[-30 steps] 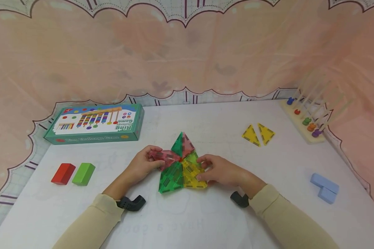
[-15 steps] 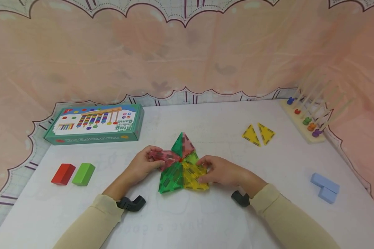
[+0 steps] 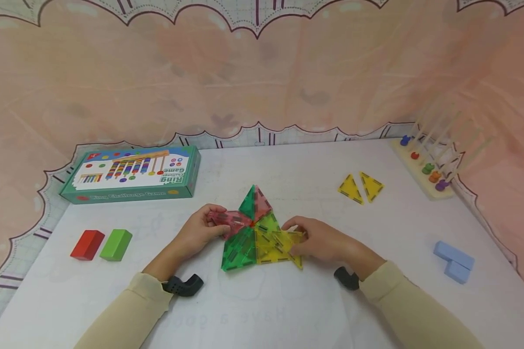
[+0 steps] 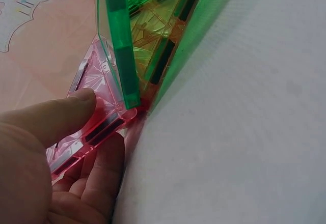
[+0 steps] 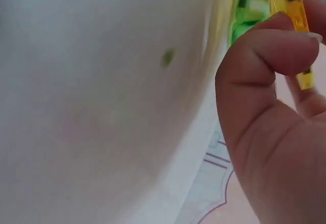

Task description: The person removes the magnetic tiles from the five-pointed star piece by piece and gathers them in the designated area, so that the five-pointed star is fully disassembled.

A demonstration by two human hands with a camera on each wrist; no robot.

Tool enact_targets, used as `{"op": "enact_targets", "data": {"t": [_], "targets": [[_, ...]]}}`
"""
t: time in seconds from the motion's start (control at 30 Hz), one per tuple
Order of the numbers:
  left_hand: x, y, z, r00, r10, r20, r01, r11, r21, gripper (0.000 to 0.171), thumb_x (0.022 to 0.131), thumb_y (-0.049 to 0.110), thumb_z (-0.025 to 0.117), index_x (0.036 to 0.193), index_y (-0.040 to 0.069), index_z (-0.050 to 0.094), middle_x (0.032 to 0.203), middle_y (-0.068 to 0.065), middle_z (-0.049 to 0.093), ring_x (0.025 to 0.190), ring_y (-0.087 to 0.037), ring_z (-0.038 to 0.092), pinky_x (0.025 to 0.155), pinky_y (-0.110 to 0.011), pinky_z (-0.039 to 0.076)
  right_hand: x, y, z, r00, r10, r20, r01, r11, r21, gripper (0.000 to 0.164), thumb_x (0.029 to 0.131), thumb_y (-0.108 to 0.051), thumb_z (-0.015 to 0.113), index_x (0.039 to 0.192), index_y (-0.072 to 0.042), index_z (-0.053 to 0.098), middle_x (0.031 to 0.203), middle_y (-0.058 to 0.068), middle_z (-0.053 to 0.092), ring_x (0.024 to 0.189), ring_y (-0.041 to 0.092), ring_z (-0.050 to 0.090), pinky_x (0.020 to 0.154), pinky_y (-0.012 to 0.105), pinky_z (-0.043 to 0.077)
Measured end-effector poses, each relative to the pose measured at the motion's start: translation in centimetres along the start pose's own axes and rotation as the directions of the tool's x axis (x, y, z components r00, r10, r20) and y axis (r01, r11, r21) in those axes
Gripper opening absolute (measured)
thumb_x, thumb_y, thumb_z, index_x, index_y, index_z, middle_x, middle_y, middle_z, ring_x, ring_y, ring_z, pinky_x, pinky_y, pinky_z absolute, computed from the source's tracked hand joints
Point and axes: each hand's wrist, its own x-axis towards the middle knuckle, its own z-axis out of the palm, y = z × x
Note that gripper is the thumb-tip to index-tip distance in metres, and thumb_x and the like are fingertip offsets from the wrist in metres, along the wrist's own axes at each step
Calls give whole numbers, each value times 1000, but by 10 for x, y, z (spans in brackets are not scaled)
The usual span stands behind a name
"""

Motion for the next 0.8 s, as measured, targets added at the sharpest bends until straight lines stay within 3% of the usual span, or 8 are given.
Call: {"op": "enact_targets", "data": {"t": [0.13, 0.3, 0.57, 0.8], "targets": [[1, -1, 0, 1000, -6, 0, 6, 1000, 6, 41, 77, 21, 71, 112, 15, 50, 101, -4, 60, 83, -19, 56, 71, -29, 47, -8, 4, -6, 999, -53, 13, 53, 998, -39, 37, 82, -24, 65, 117, -26, 52, 98, 1, 52, 82, 21, 46, 67, 34, 40], [1, -1, 0, 1000, -1, -2, 1, 1000, 1, 41, 77, 21, 71, 112, 14, 51, 101, -5, 60, 83, -19, 56, 72, -29, 47, -21, 15, -18, 998, -64, 8, 64, 996, -63, 16, 84, -25, 63, 100, -23, 61, 94, -5, 56, 82, 19, 47, 68, 31, 42], [0, -1, 0, 1000, 12, -6, -12, 999, -31, 41, 76, 18, 72, 111, 12, 50, 99, -5, 62, 83, -17, 59, 70, -28, 47, -50, 42, -50, 989, 70, -133, -85, 990, -110, 22, 81, -26, 66, 100, -18, 59, 88, 1, 53, 81, 21, 45, 62, 27, 40], [2, -2, 1, 1000, 14, 4, -14, 999, -33, 41, 76, 19, 72, 110, 14, 50, 100, -5, 61, 84, -18, 58, 71, -30, 47, -68, 69, -79, 970, 112, -215, -150, 974, -171, 30, 82, -26, 65, 108, -14, 55, 97, 4, 53, 86, 22, 44, 68, 28, 41]]}}
